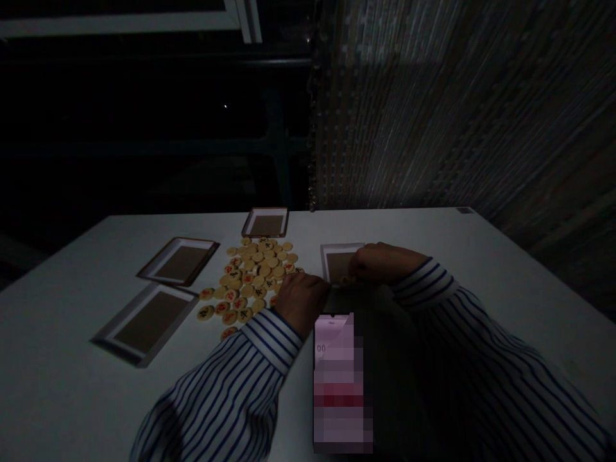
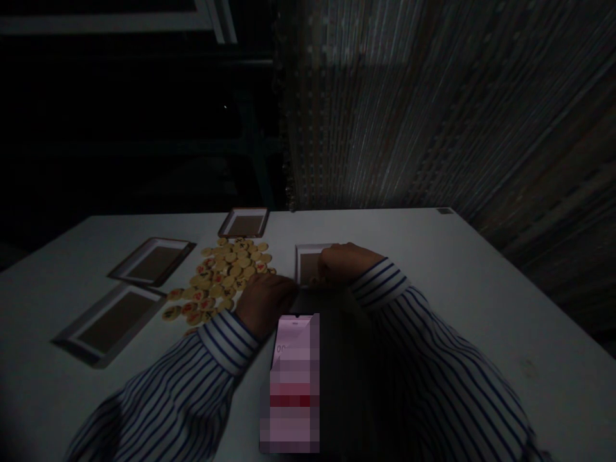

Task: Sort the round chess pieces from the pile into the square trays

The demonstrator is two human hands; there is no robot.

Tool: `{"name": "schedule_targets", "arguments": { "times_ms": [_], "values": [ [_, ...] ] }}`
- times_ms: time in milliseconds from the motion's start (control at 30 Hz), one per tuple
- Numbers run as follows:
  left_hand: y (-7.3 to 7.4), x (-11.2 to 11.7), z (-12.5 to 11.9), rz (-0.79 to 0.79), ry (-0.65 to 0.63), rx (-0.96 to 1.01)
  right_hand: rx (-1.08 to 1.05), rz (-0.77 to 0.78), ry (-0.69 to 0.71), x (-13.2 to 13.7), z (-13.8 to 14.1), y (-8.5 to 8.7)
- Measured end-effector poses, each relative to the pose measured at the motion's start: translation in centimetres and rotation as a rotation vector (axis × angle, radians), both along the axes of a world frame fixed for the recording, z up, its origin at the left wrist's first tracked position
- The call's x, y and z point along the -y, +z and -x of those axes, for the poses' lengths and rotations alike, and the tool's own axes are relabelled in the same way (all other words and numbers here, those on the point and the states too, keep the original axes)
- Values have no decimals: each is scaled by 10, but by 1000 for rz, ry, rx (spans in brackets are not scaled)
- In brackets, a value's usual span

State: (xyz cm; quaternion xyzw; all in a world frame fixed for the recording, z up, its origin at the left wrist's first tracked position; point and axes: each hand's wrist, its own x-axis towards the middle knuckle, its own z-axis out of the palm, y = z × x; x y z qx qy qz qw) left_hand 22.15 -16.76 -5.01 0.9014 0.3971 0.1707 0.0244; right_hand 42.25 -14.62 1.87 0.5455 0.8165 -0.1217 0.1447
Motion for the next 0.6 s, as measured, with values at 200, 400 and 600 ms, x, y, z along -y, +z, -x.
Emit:
{"name": "schedule_targets", "arguments": {
  "times_ms": [200,400,600],
  "values": [
    [1,0,0,2,7,0,5,-8,-2,0,1,1],
    [-1,-1,0,-8,-8,6,18,0,-38,-2,-6,2],
    [-1,-1,0,1,3,9,6,15,-63,-3,-11,2]
  ]
}}
